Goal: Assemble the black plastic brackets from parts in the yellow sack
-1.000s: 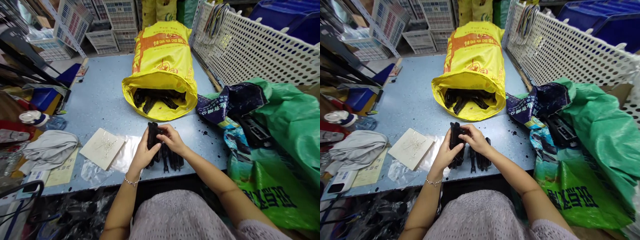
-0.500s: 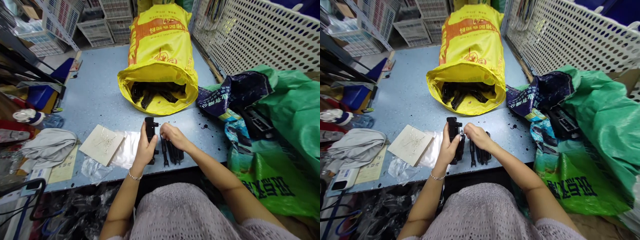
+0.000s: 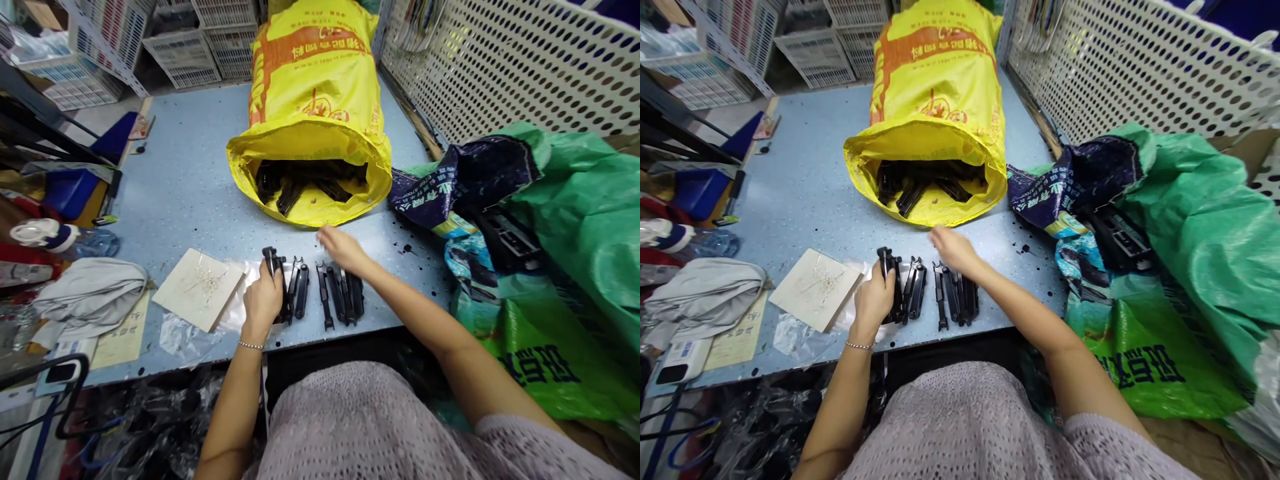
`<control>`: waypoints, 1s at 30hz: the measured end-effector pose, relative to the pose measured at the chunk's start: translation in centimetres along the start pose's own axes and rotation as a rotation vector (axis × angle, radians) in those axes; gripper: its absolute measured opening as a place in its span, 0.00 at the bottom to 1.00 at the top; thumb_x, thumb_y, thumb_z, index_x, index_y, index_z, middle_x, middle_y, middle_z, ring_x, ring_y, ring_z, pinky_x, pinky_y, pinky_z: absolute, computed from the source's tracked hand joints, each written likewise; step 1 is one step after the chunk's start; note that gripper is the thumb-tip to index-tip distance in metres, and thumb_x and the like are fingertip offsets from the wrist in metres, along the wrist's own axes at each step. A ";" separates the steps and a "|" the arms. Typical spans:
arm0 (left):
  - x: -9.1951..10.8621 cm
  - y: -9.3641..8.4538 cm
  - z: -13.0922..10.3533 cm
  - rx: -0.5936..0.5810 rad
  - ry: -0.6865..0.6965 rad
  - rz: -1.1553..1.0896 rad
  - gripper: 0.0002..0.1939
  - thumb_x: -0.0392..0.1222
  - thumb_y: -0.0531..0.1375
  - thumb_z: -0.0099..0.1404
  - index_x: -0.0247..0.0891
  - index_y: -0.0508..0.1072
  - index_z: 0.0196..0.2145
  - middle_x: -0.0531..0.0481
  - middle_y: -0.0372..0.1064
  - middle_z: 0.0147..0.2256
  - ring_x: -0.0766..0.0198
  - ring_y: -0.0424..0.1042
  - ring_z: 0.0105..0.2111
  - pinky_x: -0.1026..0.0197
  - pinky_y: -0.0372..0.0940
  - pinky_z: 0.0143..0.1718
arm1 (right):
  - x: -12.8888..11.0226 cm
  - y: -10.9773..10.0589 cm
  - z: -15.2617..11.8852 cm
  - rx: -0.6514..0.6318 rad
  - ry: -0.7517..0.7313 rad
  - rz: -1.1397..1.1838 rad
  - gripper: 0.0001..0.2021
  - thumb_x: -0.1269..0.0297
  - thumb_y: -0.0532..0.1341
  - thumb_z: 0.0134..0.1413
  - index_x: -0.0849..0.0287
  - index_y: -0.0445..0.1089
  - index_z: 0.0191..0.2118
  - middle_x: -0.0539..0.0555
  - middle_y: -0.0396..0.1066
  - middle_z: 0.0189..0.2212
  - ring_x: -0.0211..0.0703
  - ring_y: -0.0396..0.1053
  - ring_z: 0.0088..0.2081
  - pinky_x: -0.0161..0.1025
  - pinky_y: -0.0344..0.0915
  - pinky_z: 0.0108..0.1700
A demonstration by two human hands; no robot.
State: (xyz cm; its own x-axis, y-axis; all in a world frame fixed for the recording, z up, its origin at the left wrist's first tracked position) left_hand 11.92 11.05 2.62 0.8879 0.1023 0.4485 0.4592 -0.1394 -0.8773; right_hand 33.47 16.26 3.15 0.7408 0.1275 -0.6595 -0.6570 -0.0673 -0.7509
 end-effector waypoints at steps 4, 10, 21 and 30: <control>0.3 3.3 -1.4 -0.184 0.000 0.123 0.29 0.54 0.40 0.72 0.30 0.64 0.58 0.30 0.75 0.35 0.41 0.77 0.37 0.48 0.65 0.37 | 5.4 -3.8 7.5 0.301 0.203 -0.378 0.18 0.65 0.52 0.65 0.67 0.62 0.57 0.71 0.62 0.54 0.62 0.60 0.53 0.51 0.61 0.49; 0.7 3.2 -2.7 -0.079 0.104 -0.009 0.31 0.57 0.43 0.71 0.32 0.64 0.60 0.32 0.73 0.43 0.44 0.74 0.45 0.46 0.66 0.44 | 7.2 -4.6 8.9 0.188 0.223 -0.453 0.12 0.65 0.53 0.64 0.67 0.69 0.45 0.70 0.66 0.48 0.62 0.60 0.52 0.52 0.61 0.49; 6.1 6.3 6.2 -0.283 -0.130 -1.351 0.23 0.54 0.55 0.67 0.32 0.68 0.51 0.40 0.74 0.44 0.57 0.74 0.44 0.53 0.68 0.48 | 1.0 2.0 -2.3 0.022 -0.028 0.485 0.09 0.59 0.53 0.62 0.57 0.66 0.36 0.53 0.69 0.35 0.42 0.68 0.39 0.42 0.67 0.44; 6.2 0.2 -0.7 -0.174 0.247 -1.081 0.31 0.54 0.56 0.68 0.47 0.53 0.64 0.41 0.57 0.61 0.53 0.66 0.57 0.47 0.63 0.58 | -2.8 0.2 -1.2 -0.015 -0.029 0.786 0.18 0.48 0.51 0.65 0.57 0.66 0.47 0.52 0.66 0.33 0.41 0.67 0.32 0.37 0.66 0.31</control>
State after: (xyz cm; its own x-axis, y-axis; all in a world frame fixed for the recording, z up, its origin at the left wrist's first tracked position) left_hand 17.52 10.99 5.29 -0.0071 0.0576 0.9983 0.9721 -0.2335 0.0204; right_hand 31.39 14.74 4.82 0.0555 0.0624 -0.9965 -0.9846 -0.1621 -0.0650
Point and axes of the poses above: each hand's wrist, its own z-axis towards the middle knuckle, its own y-axis out of the palm, x = y × z, the point moved 5 cm from there along z, towards the middle knuckle
